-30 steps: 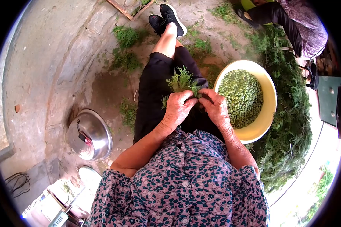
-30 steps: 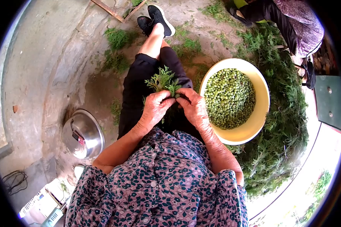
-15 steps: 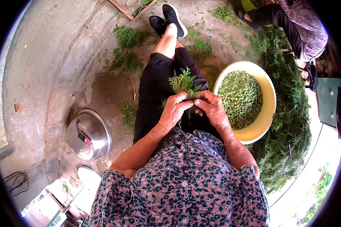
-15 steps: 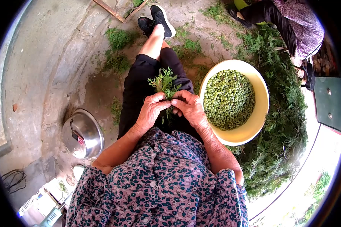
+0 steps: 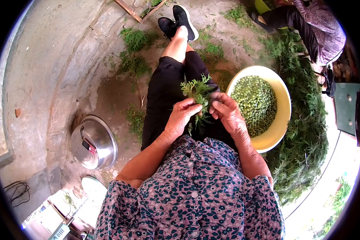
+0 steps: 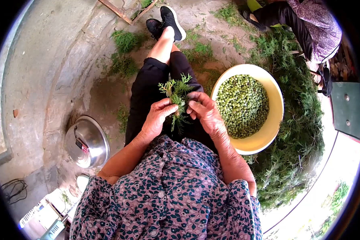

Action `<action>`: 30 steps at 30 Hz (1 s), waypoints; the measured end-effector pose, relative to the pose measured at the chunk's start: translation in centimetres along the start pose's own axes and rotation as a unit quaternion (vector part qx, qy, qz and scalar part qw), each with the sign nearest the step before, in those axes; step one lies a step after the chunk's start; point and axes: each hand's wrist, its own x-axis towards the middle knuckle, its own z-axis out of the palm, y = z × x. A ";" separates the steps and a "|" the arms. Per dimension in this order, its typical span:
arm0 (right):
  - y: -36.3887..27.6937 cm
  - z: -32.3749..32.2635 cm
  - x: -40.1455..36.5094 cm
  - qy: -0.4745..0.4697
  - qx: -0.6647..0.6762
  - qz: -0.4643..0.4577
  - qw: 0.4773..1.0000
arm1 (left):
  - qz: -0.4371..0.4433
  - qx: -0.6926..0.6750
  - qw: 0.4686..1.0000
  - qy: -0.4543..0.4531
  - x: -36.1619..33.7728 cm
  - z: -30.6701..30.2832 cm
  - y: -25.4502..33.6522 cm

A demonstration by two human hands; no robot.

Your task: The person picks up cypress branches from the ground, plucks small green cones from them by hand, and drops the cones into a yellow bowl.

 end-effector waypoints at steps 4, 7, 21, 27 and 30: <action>0.5 0.4 0.2 -0.037 -0.087 0.011 0.995 | 0.000 0.017 1.000 0.012 0.1 0.2 -0.6; 0.5 0.7 0.3 -0.026 -0.153 -0.008 0.988 | -0.009 0.062 0.998 0.005 0.1 -0.1 -0.8; 1.2 0.1 0.4 -0.067 -0.099 0.035 0.992 | -0.012 0.065 0.998 -0.017 0.0 -0.4 -0.1; 1.5 -0.4 0.7 -0.103 0.048 0.085 0.990 | -0.057 -0.046 0.997 -0.017 0.5 -0.3 -0.7; 1.1 -0.5 0.5 -0.105 0.070 0.086 0.988 | -0.076 -0.104 0.991 -0.030 0.8 -0.5 -1.1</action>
